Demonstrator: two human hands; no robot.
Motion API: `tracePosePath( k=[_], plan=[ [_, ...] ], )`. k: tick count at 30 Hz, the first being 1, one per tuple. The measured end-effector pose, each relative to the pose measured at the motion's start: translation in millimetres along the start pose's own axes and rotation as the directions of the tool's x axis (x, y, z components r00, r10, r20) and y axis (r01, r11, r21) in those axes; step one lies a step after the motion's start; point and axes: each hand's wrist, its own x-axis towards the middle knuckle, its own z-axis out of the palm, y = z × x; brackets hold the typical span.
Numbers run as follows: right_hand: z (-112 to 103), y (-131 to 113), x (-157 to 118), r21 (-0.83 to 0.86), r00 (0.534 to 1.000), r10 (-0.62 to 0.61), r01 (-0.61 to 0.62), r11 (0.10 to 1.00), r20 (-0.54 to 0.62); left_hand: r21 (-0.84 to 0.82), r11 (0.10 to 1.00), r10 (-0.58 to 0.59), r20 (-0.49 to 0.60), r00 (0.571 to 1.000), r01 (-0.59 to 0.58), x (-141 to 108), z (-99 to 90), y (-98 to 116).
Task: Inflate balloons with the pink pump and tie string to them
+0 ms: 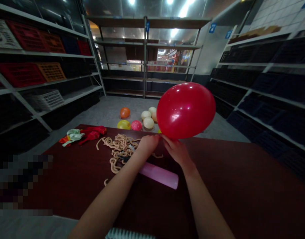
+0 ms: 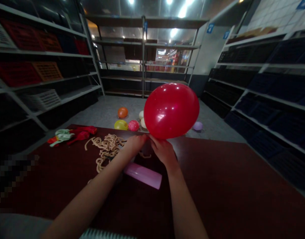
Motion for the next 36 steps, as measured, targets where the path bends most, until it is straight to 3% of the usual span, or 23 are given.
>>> tracePosePath(
  k=[4, 8, 11, 15, 19, 22, 25, 29, 31, 33, 36],
  plan=[
    [-1, 4, 0, 0.05, 0.994, 0.102, -0.1, 0.994, -0.043, 0.073, 0.984, 0.165, -0.022, 0.986, -0.163, -1, -5.0, -5],
    [2, 5, 5, 0.272, 0.985, 0.154, -0.127, 0.954, -0.078, 0.023, 0.97, 0.245, -0.034, 0.969, -0.244, 0, -19.5, -6],
    [8, 4, 8, 0.398, 0.967, 0.206, -0.131, 0.908, -0.152, -0.031, 0.964, 0.263, -0.051, 0.964, -0.264, 5, -23.0, -7],
    [14, 8, 9, 0.507, 0.922, 0.322, -0.175, 0.844, -0.217, -0.161, 0.97, 0.175, -0.073, 0.982, -0.184, 11, -8.4, -21],
    [14, 13, 8, 0.683, 0.867, 0.462, -0.222, 0.696, -0.189, -0.32, 0.928, 0.212, 0.039, 0.976, -0.189, 8, 3.5, -46],
    [7, 10, 14, 0.778, 0.828, 0.528, -0.204, 0.594, -0.186, -0.339, 0.901, 0.334, 0.147, 0.931, -0.27, 4, 0.2, -52],
    [-7, 0, 29, 0.837, 0.825, 0.535, -0.157, 0.524, -0.181, -0.288, 0.886, 0.431, 0.229, 0.873, -0.362, 4, -1.8, -40],
    [-28, -14, 57, 0.879, 0.843, 0.492, -0.052, 0.474, -0.215, -0.251, 0.886, 0.459, 0.343, 0.82, -0.391, 10, 10.3, -20],
    [-34, -21, 68, 0.887, 0.85, 0.468, -0.001, 0.461, -0.242, -0.315, 0.861, 0.491, 0.303, 0.817, -0.4, 12, 16.8, -18],
    [-37, -26, 76, 0.898, 0.853, 0.457, 0.031, 0.438, -0.253, -0.458, 0.796, 0.525, 0.195, 0.828, -0.396, 14, 17.4, -24],
    [-33, -29, 81, 0.916, 0.835, 0.487, 0.05, 0.397, -0.256, -0.769, 0.575, 0.44, 0.002, 0.898, -0.28, 18, 1.5, -38]
  ],
)
